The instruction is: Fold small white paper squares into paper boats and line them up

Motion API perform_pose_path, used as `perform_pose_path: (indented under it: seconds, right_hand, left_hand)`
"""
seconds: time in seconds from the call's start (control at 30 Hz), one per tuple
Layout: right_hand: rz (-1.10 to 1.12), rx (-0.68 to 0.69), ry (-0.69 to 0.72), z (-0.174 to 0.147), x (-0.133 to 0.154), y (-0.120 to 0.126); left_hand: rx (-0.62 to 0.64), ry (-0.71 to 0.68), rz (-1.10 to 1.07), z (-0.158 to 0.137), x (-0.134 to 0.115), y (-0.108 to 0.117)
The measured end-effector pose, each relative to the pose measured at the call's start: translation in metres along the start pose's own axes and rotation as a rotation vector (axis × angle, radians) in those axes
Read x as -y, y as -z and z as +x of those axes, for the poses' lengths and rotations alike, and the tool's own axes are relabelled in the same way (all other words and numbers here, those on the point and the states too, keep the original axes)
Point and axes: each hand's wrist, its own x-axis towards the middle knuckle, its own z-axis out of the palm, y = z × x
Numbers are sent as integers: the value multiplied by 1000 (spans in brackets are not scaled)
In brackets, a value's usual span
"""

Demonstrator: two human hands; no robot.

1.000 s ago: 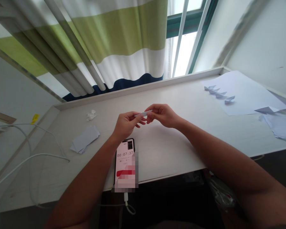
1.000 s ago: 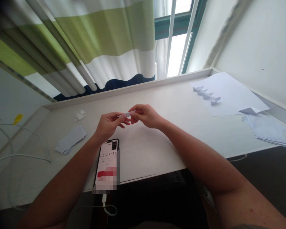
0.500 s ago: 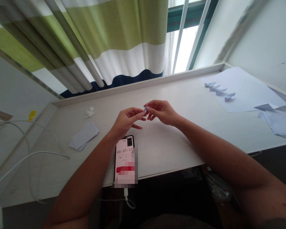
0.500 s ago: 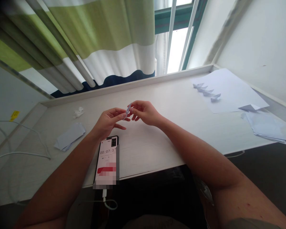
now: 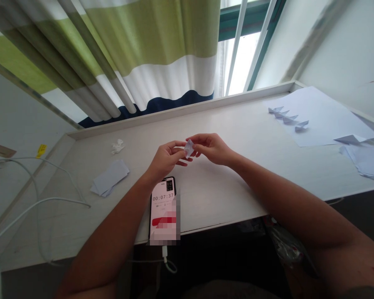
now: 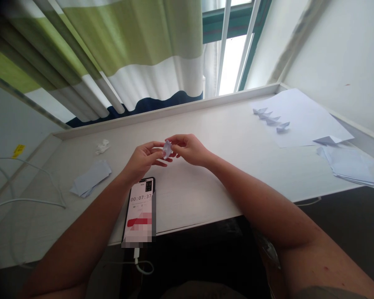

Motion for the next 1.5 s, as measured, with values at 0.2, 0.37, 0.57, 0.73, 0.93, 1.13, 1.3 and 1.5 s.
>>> perform_pose_path:
  seconds: [0.2,0.37,0.57,0.73,0.93,1.13,1.3,1.5]
  right_hand:
    - [-14,19,-17,-1,1,-4]
    - [-62,4,-51,-2,1,-5]
    - [-127,-45,-57,-3,1,-9]
    - [-122,-31,-67,-2,2,-8]
    - [-170,-59,-81,-2,3,-7]
    - [-207,-86,-60,-1,0,-9]
    - [-249,-188,-91,0,5,-8]
    - [-243,-290,-259,0,14,-6]
  left_hand:
    - [-39,-10,83,0,2,-2]
    - [-86,-15,144,-1,5,-5]
    - [-142,-50,225,-2,7,-6]
    - [-147,-83,270,-2,6,-7]
    - [-116,-76,243,-1,8,-7]
    - [-102,-68,214,-1,8,-7]
    - [-123,-107,278,-2,4,-5]
    - [-4,-278,584,-5,3,1]
